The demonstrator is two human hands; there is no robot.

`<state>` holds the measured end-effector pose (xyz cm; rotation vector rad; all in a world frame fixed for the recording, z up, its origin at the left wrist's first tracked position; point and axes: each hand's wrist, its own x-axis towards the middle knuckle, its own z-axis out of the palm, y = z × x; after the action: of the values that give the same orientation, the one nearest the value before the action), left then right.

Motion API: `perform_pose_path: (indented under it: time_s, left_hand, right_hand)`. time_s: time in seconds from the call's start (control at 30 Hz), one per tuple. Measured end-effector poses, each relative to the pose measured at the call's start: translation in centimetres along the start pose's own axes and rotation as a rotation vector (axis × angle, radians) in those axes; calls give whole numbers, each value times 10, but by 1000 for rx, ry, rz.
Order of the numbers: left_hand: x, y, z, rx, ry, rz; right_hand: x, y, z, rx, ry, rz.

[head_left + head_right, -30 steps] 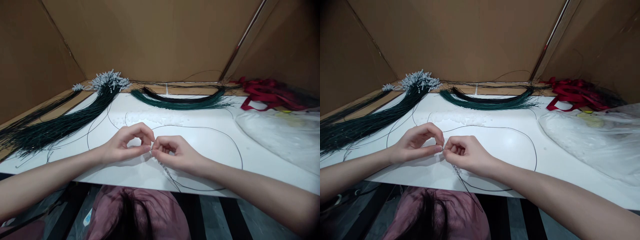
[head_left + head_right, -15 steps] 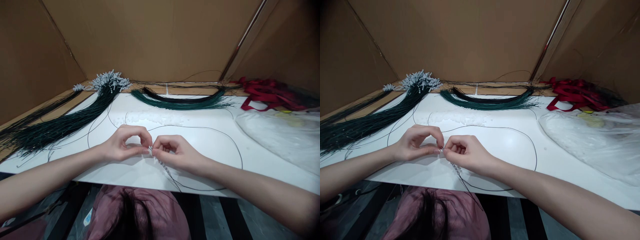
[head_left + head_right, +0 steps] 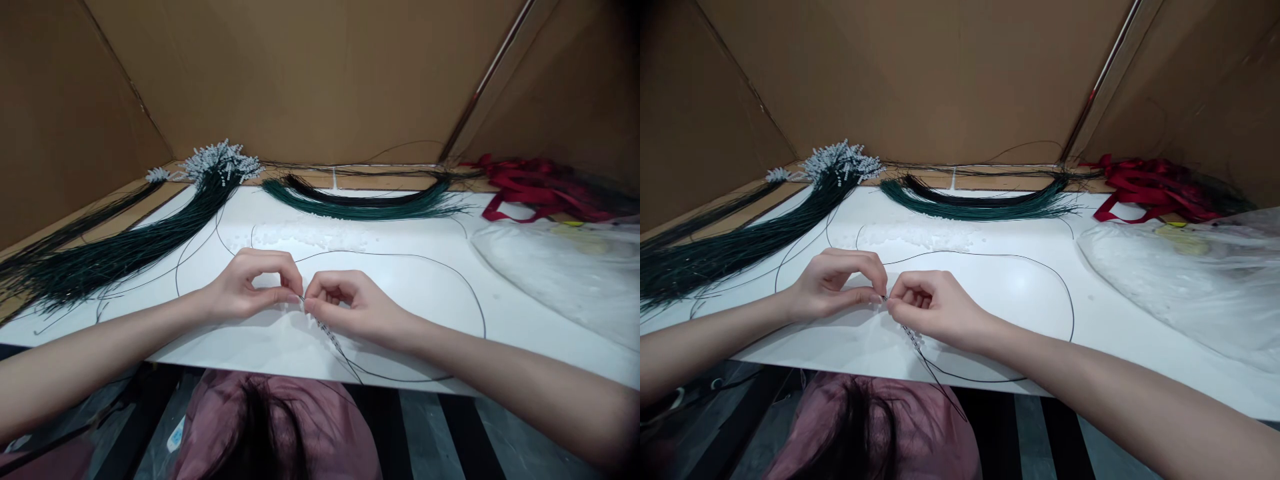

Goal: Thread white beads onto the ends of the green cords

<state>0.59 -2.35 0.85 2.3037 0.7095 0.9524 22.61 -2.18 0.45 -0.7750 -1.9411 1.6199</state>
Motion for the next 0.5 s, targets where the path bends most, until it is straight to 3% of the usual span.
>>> perform_pose_path:
  time_s: [0.5]
  left_hand:
    - [0, 4, 1, 29, 43, -29]
  right_hand:
    - [0, 0, 1, 16, -18, -2]
